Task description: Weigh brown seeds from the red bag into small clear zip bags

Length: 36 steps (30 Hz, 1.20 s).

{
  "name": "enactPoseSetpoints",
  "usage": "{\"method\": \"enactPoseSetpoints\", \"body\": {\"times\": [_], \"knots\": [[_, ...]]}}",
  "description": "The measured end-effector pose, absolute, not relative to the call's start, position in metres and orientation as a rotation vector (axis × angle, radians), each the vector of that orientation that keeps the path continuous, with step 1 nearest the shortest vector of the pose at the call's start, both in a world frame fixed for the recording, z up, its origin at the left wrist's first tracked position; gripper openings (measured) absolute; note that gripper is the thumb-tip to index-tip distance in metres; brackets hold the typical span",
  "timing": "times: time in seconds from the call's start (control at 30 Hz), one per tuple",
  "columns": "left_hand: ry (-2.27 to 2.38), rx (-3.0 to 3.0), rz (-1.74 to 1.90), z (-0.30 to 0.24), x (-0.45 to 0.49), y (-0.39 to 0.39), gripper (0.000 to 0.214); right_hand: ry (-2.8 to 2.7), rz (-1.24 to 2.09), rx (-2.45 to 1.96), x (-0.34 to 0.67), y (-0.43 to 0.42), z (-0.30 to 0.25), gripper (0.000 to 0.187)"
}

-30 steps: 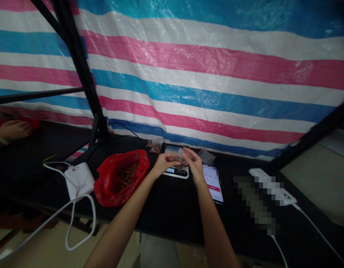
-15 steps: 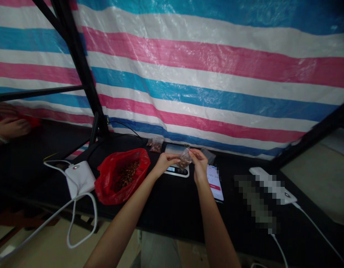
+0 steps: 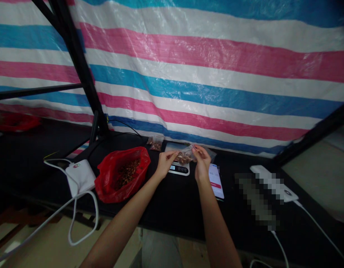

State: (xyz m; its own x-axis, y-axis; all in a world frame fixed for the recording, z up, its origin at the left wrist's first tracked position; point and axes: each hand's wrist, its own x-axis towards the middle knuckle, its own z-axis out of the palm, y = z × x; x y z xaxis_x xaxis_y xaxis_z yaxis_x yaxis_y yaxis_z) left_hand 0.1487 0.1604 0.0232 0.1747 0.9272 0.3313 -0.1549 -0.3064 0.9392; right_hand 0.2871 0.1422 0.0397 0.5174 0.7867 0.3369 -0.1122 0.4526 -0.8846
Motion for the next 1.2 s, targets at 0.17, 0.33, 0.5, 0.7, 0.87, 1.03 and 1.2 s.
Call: {"method": "enactPoseSetpoints", "body": {"times": [0.17, 0.33, 0.5, 0.7, 0.87, 1.03, 1.2], "knots": [[0.773, 1.597, 1.314, 0.03, 0.144, 0.157, 0.032, -0.904, 0.712, -0.906, 0.287, 0.14, 0.041, 0.025], [0.834, 1.616, 1.409, 0.032, 0.141, 0.157, 0.027, -1.159, 0.77, -0.976, 0.279, 0.137, 0.042, 0.021], [0.958, 1.604, 1.545, 0.026, 0.143, 0.159, 0.023, -1.21, 0.758, -0.999, 0.277, 0.139, 0.041, 0.028], [1.106, 1.47, 1.734, 0.024, 0.139, 0.162, 0.022, -1.227, 0.834, -1.053, 0.284, 0.147, 0.035, 0.022], [1.084, 1.45, 1.696, 0.022, 0.14, 0.166, 0.023, -1.175, 0.794, -1.083, 0.286, 0.15, 0.031, 0.018], [0.991, 1.442, 1.586, 0.023, 0.141, 0.167, 0.022, -1.188, 0.704, -1.098, 0.287, 0.149, 0.032, 0.016], [1.003, 1.491, 1.578, 0.022, 0.14, 0.166, 0.023, -1.2, 0.702, -1.104, 0.285, 0.148, 0.032, 0.018]]}}
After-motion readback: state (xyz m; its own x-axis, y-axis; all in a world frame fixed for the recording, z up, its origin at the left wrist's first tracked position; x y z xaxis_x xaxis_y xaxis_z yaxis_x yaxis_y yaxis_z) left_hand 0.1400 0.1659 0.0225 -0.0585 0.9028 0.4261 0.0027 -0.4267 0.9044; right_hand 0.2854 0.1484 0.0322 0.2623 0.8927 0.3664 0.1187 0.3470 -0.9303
